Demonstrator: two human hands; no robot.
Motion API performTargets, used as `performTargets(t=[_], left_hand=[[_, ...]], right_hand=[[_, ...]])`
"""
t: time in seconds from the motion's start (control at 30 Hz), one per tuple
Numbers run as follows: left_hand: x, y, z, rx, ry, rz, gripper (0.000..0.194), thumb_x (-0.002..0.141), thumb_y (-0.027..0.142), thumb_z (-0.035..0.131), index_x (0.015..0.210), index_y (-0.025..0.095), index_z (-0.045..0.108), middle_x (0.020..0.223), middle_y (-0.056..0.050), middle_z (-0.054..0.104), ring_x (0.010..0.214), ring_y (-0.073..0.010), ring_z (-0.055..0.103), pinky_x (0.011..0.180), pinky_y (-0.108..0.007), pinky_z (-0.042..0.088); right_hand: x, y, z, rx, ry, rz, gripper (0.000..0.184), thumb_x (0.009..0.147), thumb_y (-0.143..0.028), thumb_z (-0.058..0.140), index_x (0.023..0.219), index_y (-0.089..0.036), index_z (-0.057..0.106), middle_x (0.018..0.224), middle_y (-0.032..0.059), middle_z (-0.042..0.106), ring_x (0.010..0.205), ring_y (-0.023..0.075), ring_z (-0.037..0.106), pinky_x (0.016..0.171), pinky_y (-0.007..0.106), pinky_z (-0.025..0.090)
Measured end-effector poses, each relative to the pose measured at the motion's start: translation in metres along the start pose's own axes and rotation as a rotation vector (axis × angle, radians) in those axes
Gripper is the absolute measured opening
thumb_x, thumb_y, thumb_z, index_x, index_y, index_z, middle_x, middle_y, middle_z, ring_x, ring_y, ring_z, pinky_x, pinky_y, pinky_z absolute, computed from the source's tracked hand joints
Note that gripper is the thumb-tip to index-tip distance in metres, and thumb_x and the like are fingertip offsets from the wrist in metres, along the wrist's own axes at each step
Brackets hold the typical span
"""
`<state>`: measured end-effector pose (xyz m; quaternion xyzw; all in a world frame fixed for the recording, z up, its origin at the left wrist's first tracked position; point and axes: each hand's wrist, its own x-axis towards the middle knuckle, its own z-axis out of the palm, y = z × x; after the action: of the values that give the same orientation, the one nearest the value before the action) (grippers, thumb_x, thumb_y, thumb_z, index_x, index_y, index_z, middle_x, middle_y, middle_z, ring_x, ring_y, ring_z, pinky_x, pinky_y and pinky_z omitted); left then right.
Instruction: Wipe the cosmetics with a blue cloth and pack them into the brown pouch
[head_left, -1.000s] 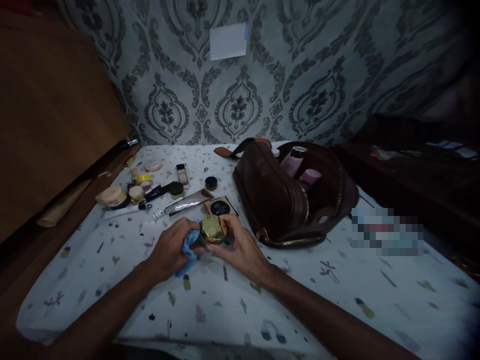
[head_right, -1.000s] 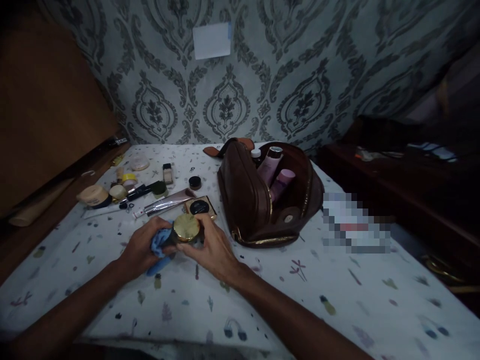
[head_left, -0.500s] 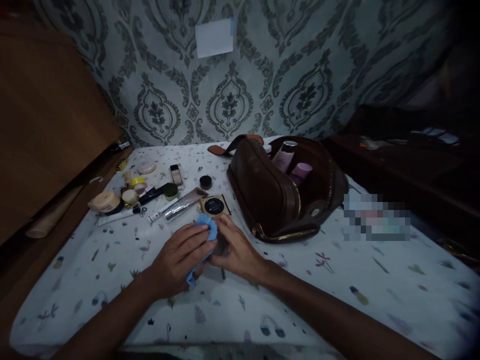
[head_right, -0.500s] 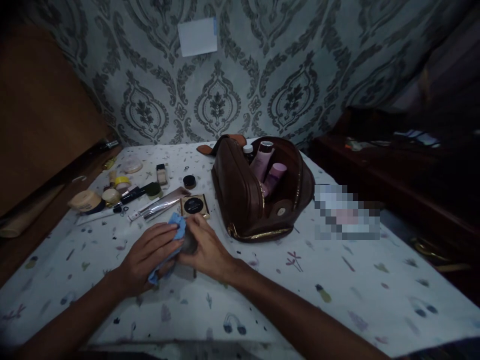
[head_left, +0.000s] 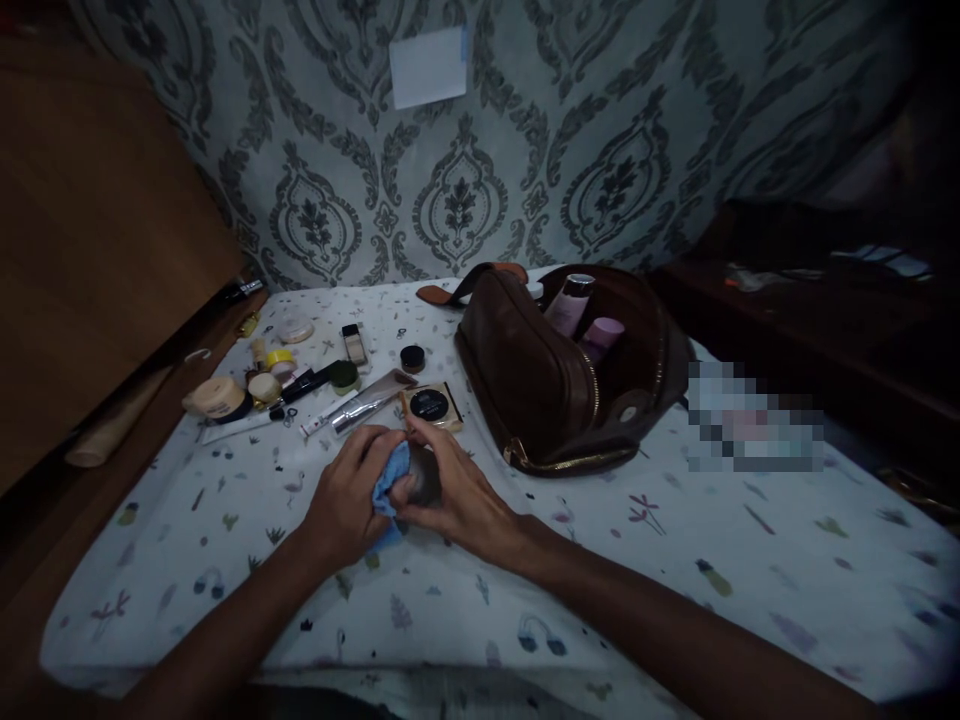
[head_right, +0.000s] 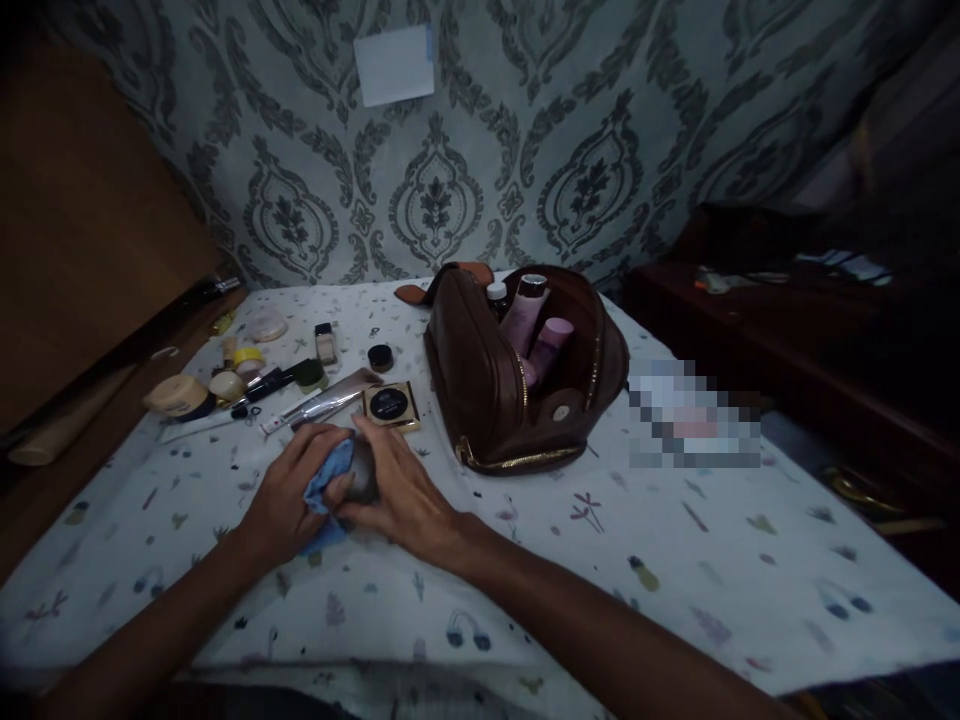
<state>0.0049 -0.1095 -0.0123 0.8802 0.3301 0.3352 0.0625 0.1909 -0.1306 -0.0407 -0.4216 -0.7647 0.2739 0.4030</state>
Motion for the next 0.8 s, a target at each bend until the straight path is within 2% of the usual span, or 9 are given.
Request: performTargets(t=[0.17,0.27,0.37,0.47,0.53,0.6,0.7,0.8], left_hand=[[0.002,0.003,-0.006,-0.059,-0.051,-0.121,0.030,0.098,0.036,0.044,0.119,0.018,0.054,0.102,-0.009,0.059,0.088,-0.0218,0.061,0.074,-0.033,0.051],[0.003,0.002,-0.010,-0.174,-0.025,-0.180,0.023,0.099,0.036,0.041,0.099,0.020,0.057,0.091,-0.005,0.058,0.083,-0.0198,0.059,0.072,-0.031,0.049],[0.005,-0.002,-0.009,-0.341,-0.007,-0.325,0.033,0.100,0.041,0.040,0.074,0.021,0.046,0.069,0.002,0.047,0.065,-0.0151,0.049,0.062,-0.028,0.042],[0.007,-0.007,-0.006,-0.469,-0.008,-0.455,0.040,0.098,0.048,0.042,0.068,0.022,0.039,0.063,0.004,0.039,0.059,-0.0131,0.041,0.056,-0.026,0.037],[0.007,-0.010,-0.004,-0.526,-0.010,-0.498,0.042,0.097,0.053,0.042,0.069,0.022,0.041,0.063,0.004,0.040,0.060,-0.0134,0.042,0.056,-0.026,0.038],[0.007,-0.012,-0.003,-0.561,-0.032,-0.502,0.043,0.098,0.055,0.039,0.074,0.020,0.049,0.066,0.003,0.047,0.062,-0.0146,0.047,0.059,-0.027,0.041],[0.004,-0.016,-0.004,-0.564,-0.088,-0.407,0.046,0.096,0.059,0.039,0.099,0.018,0.060,0.079,-0.002,0.061,0.072,-0.0185,0.057,0.067,-0.030,0.047],[0.000,-0.021,-0.003,-0.516,-0.113,-0.278,0.062,0.087,0.065,0.053,0.127,0.017,0.054,0.107,-0.010,0.068,0.093,-0.0258,0.065,0.081,-0.036,0.052]], right_hand=[[0.000,-0.001,0.003,-0.021,0.001,-0.035,0.102,0.076,-0.027,0.079,0.155,-0.029,0.015,0.146,0.0146,0.045,0.136,0.0317,0.045,0.111,0.055,0.039],[-0.002,-0.003,0.002,-0.046,-0.030,-0.079,0.099,0.078,-0.025,0.078,0.155,-0.028,0.017,0.145,0.0142,0.046,0.136,0.0317,0.044,0.111,0.055,0.040],[-0.004,-0.004,0.002,-0.066,-0.093,-0.136,0.093,0.080,-0.022,0.076,0.155,-0.029,0.021,0.142,0.0128,0.049,0.135,0.0319,0.045,0.110,0.054,0.041],[-0.005,-0.002,0.004,-0.062,-0.073,-0.170,0.096,0.079,-0.020,0.077,0.155,-0.030,0.018,0.142,0.0124,0.050,0.134,0.0310,0.045,0.110,0.053,0.042],[-0.004,0.000,0.004,-0.051,-0.045,-0.168,0.098,0.078,-0.021,0.078,0.155,-0.030,0.017,0.144,0.0130,0.048,0.134,0.0303,0.046,0.110,0.053,0.041],[-0.003,0.000,0.003,-0.027,-0.030,-0.106,0.099,0.077,-0.025,0.080,0.154,-0.030,0.018,0.144,0.0138,0.048,0.133,0.0302,0.048,0.110,0.053,0.041],[-0.001,-0.001,0.000,0.034,-0.005,0.052,0.099,0.075,-0.034,0.082,0.153,-0.028,0.021,0.138,0.0141,0.052,0.129,0.0307,0.051,0.107,0.053,0.042],[0.000,0.001,-0.002,0.062,0.016,0.109,0.095,0.076,-0.038,0.080,0.152,-0.026,0.025,0.136,0.0144,0.053,0.127,0.0304,0.053,0.104,0.051,0.045]])
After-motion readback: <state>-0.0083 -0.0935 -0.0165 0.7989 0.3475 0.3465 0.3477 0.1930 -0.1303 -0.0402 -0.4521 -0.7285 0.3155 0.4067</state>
